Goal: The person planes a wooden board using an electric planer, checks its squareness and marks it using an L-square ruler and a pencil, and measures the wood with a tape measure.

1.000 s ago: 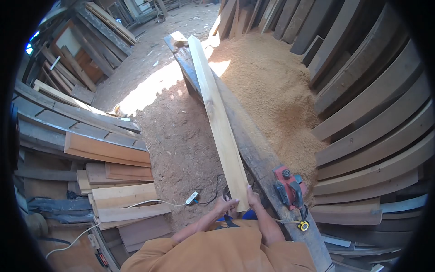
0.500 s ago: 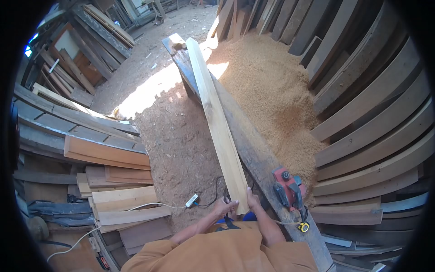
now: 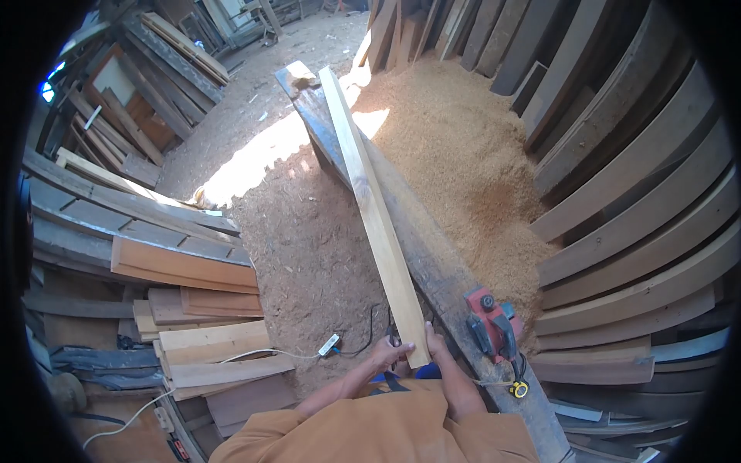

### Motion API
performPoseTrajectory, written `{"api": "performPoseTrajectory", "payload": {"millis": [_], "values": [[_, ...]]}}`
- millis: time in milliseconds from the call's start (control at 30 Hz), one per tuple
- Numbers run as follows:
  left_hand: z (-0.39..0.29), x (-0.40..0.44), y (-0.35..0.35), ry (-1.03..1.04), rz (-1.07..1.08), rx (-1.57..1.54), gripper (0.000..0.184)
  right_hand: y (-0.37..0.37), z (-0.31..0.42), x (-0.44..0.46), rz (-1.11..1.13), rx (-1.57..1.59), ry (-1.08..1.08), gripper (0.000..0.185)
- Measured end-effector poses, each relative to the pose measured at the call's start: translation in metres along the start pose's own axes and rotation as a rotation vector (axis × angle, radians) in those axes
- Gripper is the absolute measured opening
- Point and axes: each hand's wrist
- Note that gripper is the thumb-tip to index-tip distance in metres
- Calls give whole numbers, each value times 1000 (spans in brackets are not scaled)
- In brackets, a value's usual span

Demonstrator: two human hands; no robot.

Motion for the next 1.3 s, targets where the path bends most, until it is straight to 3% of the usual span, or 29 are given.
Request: {"api": "performPoseTrajectory", "payload": {"millis": [167, 333, 433, 633, 733, 833, 933, 1033, 1133, 1233, 1300], "values": [[25, 21, 0, 15, -24, 33, 43, -1, 11, -7, -37, -68, -29, 92], [4, -2, -9, 72, -28, -21, 44, 9, -14, 18, -146, -290, -154, 97], [-1, -3, -19, -36, 44, -70, 47, 8, 0, -13, -150, -351, -183, 98], [33, 7, -31, -43, -322, -84, 61, 14, 8, -38, -113, -395, -299, 89], [53, 27, -43, -93, -302, -136, 67, 16, 8, -44, -59, -383, -308, 83], [59, 30, -44, -95, -262, -119, 65, 16, 6, -43, 90, -101, -346, 73], [67, 42, -39, -33, -242, -62, 61, 2, 17, -46, 297, -127, -134, 66], [62, 32, -40, -81, -46, -124, 62, -11, 24, -66, 280, -128, -226, 68], [59, 12, -21, -70, -133, -249, 65, -32, 32, -93, 238, -285, -346, 73], [67, 10, -10, 59, -30, -337, 67, -52, 59, -135, 20, -428, -419, 77], [57, 8, -6, 18, 44, -375, 65, -73, 86, -165, 38, -482, -468, 80]]}}
Point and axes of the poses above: each hand's wrist, its own x-axis towards the middle knuckle, its own y-axis out of the palm, z = x × y, and after that the axes turned 15 degrees about -z, right-handed
